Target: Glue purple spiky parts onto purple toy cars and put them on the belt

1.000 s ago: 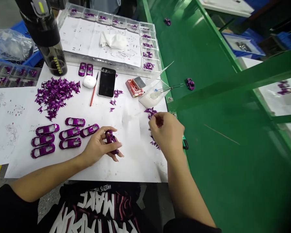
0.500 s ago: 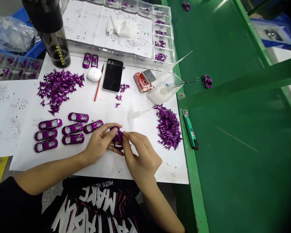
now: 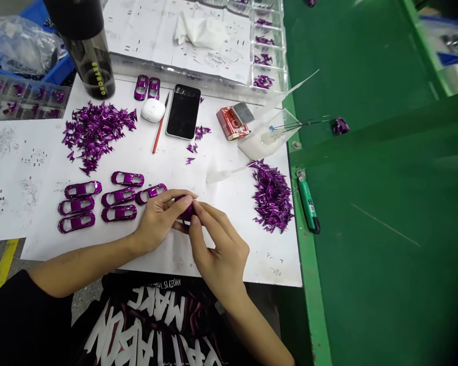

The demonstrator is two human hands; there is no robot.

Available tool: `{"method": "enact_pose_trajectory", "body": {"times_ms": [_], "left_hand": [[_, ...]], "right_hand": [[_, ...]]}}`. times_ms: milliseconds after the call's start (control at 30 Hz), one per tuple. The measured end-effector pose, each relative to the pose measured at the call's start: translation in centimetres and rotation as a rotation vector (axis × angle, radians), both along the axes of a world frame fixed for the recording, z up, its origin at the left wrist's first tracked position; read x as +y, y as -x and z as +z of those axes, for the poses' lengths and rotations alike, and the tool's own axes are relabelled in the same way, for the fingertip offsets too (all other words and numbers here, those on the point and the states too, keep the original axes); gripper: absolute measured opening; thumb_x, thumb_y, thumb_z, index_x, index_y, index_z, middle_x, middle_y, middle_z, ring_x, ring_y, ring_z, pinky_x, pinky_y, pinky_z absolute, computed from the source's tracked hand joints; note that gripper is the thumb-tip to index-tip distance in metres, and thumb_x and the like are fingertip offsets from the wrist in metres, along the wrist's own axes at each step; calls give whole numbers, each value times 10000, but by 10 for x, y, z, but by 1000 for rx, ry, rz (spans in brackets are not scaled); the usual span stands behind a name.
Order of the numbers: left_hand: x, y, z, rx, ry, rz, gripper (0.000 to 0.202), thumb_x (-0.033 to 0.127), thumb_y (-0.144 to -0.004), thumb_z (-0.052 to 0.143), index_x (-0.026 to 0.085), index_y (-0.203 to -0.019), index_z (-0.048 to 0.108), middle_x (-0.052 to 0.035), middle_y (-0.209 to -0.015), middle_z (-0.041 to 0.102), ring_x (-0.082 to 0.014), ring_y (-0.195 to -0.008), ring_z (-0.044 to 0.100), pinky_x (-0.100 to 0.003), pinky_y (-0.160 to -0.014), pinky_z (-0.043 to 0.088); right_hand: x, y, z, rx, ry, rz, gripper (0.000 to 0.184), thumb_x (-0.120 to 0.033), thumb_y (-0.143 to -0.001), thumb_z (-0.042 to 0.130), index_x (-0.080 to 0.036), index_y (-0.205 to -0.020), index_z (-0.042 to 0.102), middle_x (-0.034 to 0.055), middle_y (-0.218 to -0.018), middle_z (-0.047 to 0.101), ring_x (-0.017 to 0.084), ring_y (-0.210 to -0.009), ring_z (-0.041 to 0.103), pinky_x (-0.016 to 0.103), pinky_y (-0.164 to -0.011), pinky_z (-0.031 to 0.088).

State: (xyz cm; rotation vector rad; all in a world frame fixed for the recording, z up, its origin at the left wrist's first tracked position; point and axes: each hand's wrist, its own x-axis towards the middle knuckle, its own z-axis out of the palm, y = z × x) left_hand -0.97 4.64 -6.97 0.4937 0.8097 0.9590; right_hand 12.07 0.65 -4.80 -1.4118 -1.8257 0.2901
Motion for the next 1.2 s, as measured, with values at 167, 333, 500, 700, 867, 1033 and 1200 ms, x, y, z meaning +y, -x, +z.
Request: {"method": "enact_pose_trajectory", "body": {"times_ms": [167,333,500,700,867,1033,1200], "left_hand": [[-3,-2,1,75,-146,82,218,376,-942,780,168,-1008,775,-78,-1018,728,-184,-944,710,-242,-818,629],[-10,-4,6,210,-262,88,199,365,-957,757,181,-1024,794,-73,-1005,739,-186,-933,704,-270,-839,630],[-15,-2,11,402,-385,99,258,392,-1011,681,195,-1149,774,-78,-1110,728,-202,-984,692,-281,-849,621],[-56,22,22,448,-629,-16,493,403,-993,710,277,-1458,602,-103,-1219,671,-228,-1058,665,-347,-957,595],[-130,39,30,363,-269,-50,851,285,-825,909,326,-1551,466,-60,-1151,680,-197,-976,684,-300,-902,589],[-155,46,44,272,296,-351,347,221,-847,780,184,-1172,661,-30,-925,654,-147,-780,613,-221,-662,481],[-144,32,28,121,455,-382,233,193,-683,711,139,-862,573,20,-705,478,-98,-593,417,-210,-523,310]], "right_hand": [[-6,13,-7,-146,-156,-64,530,-53,-893,707,-128,-1401,574,204,-1226,697,301,-1170,678,476,-942,636],[-1,18,-7,-136,-30,-186,208,-128,-961,627,-181,-1159,590,113,-1042,734,228,-961,729,385,-803,652],[4,20,-4,-77,-57,-174,148,-87,-968,580,-181,-1078,617,79,-990,748,187,-907,739,327,-775,645],[-27,1,16,301,98,109,610,-87,-876,756,-299,-1432,621,77,-1289,694,230,-1175,689,381,-939,649],[-49,-23,38,526,797,415,430,-173,-859,802,-305,-1260,717,32,-1147,757,205,-1026,752,326,-880,661],[-45,-24,45,387,1268,474,221,-279,-846,787,-235,-1058,743,24,-911,781,197,-782,766,280,-686,648],[-35,-22,41,182,1209,560,168,-282,-877,739,-241,-1039,752,9,-849,776,188,-696,744,269,-577,609]]}}
